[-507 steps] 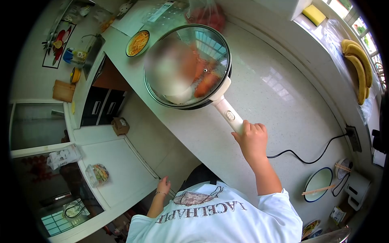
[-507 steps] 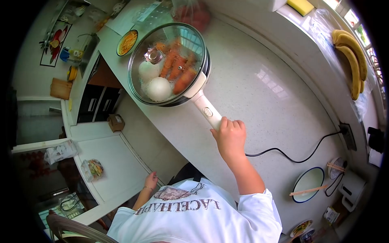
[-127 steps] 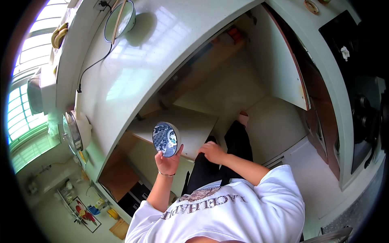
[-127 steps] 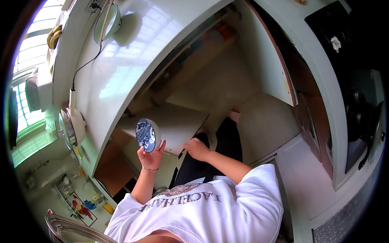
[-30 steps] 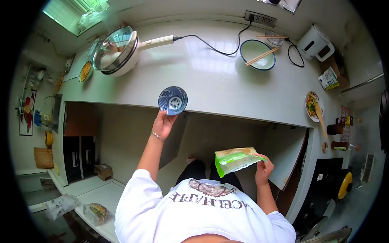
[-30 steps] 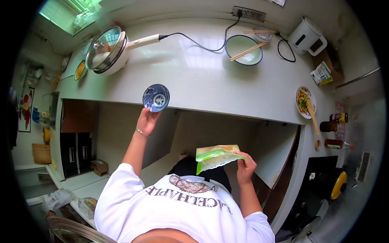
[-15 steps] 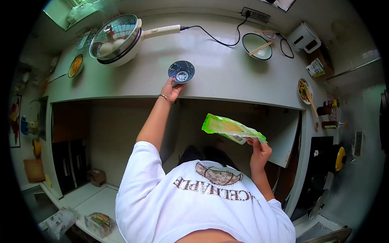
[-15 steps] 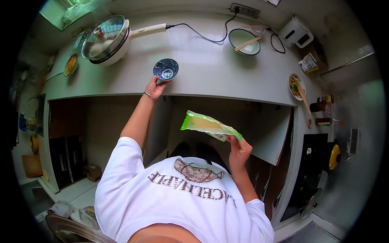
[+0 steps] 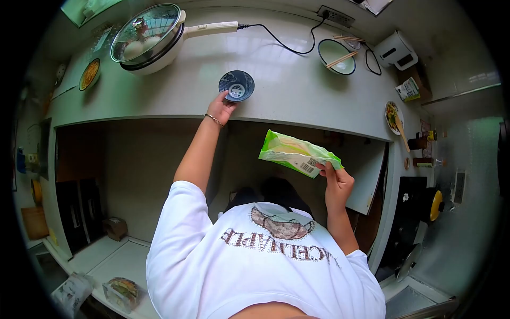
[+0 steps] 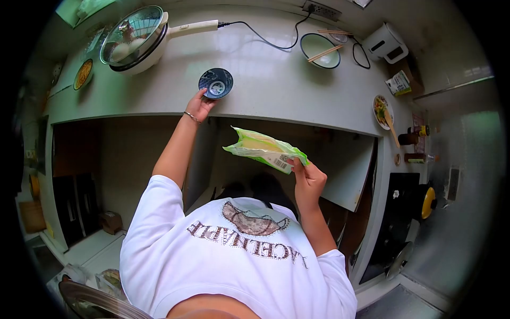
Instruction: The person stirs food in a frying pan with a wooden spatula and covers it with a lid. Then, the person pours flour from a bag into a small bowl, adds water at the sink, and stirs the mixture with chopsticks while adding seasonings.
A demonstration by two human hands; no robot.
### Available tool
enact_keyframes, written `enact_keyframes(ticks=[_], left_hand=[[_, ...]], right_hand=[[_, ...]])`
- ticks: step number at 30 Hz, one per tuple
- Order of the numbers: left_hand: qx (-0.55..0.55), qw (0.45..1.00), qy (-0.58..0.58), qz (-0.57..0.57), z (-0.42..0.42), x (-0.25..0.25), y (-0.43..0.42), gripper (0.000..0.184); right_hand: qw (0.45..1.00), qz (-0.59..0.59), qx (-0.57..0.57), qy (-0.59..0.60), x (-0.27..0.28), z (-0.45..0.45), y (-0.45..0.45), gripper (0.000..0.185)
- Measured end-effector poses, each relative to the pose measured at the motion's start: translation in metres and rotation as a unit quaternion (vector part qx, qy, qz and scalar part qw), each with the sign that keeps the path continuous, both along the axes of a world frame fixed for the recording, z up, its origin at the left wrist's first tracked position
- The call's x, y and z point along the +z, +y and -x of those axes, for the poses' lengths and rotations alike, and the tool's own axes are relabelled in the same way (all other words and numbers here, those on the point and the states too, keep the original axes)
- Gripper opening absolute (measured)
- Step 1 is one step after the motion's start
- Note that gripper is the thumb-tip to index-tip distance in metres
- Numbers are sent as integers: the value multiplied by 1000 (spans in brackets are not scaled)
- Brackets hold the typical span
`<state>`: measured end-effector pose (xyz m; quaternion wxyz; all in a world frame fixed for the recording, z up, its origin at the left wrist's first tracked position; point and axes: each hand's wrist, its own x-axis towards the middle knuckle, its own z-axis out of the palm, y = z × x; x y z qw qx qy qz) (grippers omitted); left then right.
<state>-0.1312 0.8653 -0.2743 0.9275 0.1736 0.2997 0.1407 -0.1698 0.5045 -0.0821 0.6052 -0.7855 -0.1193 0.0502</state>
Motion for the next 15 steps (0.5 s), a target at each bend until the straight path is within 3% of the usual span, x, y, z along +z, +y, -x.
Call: enact_keyframes(ticks=[7, 10, 13, 15], left_hand=[[45, 997, 62, 3, -6, 22, -7, 29], [55, 994, 76, -63, -22, 25, -14, 30], [92, 991, 79, -57, -20, 24, -27, 39], [192, 946, 218, -140, -12, 35, -53, 48]], right_hand=[[989, 44, 138, -19, -7, -81, 20, 20], [976, 35, 209, -55, -8, -122, 29, 19], [955, 46, 285, -63, -1, -159, 34, 22], [932, 42, 355, -57, 1, -181, 42, 26]])
